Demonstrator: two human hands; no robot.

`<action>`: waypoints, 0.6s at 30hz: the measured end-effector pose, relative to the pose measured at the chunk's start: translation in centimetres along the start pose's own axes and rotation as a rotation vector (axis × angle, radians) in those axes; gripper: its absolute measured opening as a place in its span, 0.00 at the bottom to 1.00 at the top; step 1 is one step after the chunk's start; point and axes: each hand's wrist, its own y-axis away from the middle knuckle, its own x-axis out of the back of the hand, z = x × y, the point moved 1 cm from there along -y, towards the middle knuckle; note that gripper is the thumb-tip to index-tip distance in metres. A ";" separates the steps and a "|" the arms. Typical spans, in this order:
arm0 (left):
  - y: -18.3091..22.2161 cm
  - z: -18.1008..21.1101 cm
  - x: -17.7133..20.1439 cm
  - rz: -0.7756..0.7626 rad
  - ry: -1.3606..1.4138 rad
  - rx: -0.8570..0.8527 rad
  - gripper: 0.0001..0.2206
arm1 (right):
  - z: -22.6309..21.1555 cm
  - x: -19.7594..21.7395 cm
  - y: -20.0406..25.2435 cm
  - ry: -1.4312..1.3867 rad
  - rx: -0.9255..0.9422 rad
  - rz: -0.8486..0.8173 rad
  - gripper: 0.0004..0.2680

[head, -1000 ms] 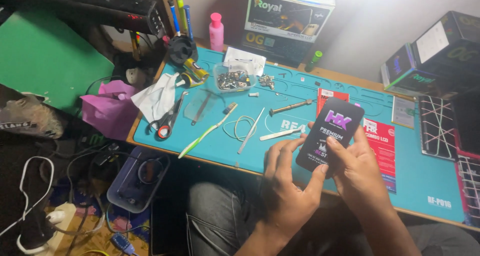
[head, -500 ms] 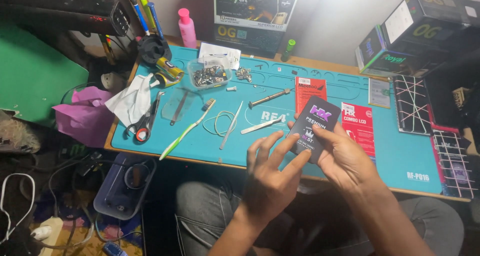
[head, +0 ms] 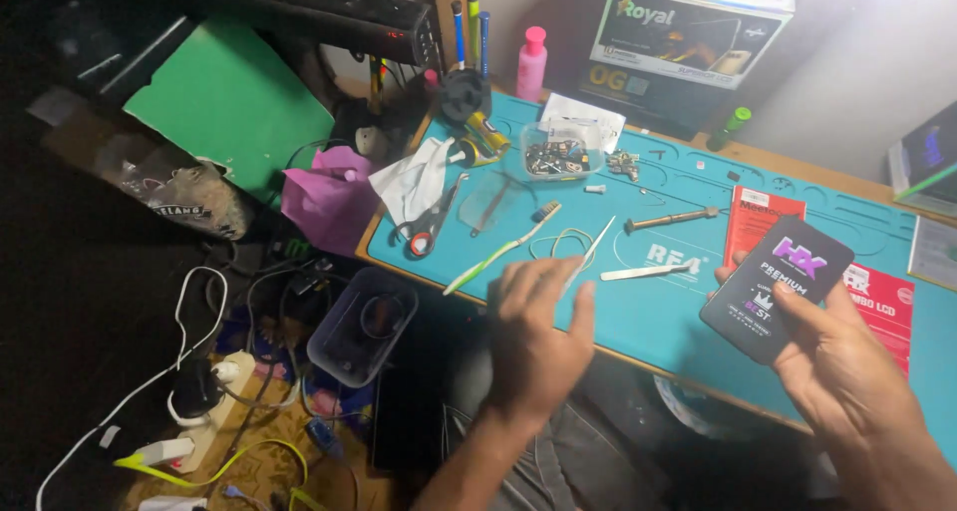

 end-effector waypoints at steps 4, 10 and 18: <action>-2.7 -3.2 2.6 0.040 -0.090 0.083 0.11 | -0.4 -0.7 0.2 0.026 0.020 0.032 0.21; -3.0 -6.7 1.2 -0.069 -0.143 0.035 0.07 | 0.6 1.2 -1.0 0.048 0.135 0.072 0.19; -4.2 -9.4 -6.4 -0.252 -0.280 -0.081 0.09 | -0.1 0.4 0.7 0.054 0.135 0.053 0.19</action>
